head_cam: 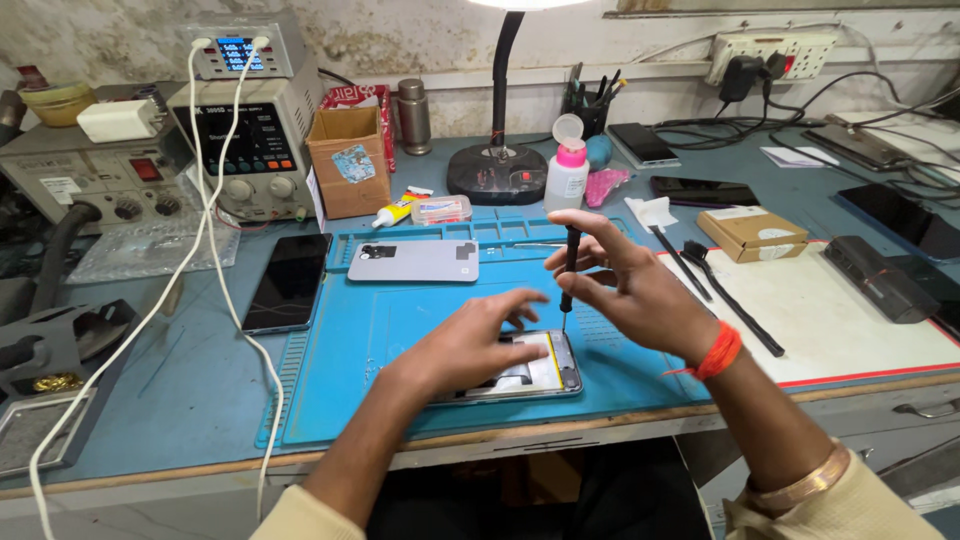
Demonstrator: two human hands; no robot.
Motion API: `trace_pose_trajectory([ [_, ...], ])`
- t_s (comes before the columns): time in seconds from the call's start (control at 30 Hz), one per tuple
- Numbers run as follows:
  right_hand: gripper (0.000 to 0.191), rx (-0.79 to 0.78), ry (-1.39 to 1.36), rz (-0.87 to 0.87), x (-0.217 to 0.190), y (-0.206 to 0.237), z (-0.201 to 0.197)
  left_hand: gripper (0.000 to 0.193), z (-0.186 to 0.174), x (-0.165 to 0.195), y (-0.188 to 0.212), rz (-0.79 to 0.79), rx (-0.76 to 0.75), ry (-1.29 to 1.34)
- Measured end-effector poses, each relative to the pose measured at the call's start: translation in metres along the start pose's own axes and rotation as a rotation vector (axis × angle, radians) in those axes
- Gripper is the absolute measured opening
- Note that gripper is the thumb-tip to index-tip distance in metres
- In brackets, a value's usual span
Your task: The person uses a screwdriver to unscrew the back of a disassembled smartphone on a blue mat, works on the internal components including the battery area, then presses the phone's back cover into place and applies liquid from a small bottle to the device at the end.
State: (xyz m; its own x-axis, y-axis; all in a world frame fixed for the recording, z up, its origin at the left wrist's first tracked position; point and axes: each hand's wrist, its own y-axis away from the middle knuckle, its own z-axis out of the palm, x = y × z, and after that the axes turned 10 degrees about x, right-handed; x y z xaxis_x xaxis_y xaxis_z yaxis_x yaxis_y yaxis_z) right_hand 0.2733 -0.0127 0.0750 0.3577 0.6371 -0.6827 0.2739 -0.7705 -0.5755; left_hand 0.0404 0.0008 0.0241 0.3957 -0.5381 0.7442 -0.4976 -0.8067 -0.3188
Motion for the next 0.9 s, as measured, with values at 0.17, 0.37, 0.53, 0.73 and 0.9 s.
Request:
trace_pose_trajectory([
  [0.17, 0.052, 0.14, 0.13, -0.021, -0.003, 0.0, 0.003, 0.079, 0.021, -0.007, -0.044, 0.055, -0.016, 0.701],
  [0.37, 0.054, -0.008, -0.039, 0.042, -0.005, -0.005, -0.007, 0.059, 0.026, -0.013, -0.051, 0.123, 0.058, 0.852],
  [0.53, 0.052, 0.082, 0.11, -0.008, -0.005, -0.005, 0.002, 0.068, 0.032, -0.003, -0.053, 0.108, 0.25, 0.571],
  [0.73, 0.054, 0.012, -0.02, 0.0, -0.001, -0.006, -0.004, 0.068, 0.032, 0.0, -0.045, 0.092, 0.111, 0.785],
  [0.9, 0.059, 0.052, 0.137, -0.05, -0.001, -0.004, -0.003, 0.068, 0.036, 0.007, -0.051, 0.033, 0.238, 0.509],
])
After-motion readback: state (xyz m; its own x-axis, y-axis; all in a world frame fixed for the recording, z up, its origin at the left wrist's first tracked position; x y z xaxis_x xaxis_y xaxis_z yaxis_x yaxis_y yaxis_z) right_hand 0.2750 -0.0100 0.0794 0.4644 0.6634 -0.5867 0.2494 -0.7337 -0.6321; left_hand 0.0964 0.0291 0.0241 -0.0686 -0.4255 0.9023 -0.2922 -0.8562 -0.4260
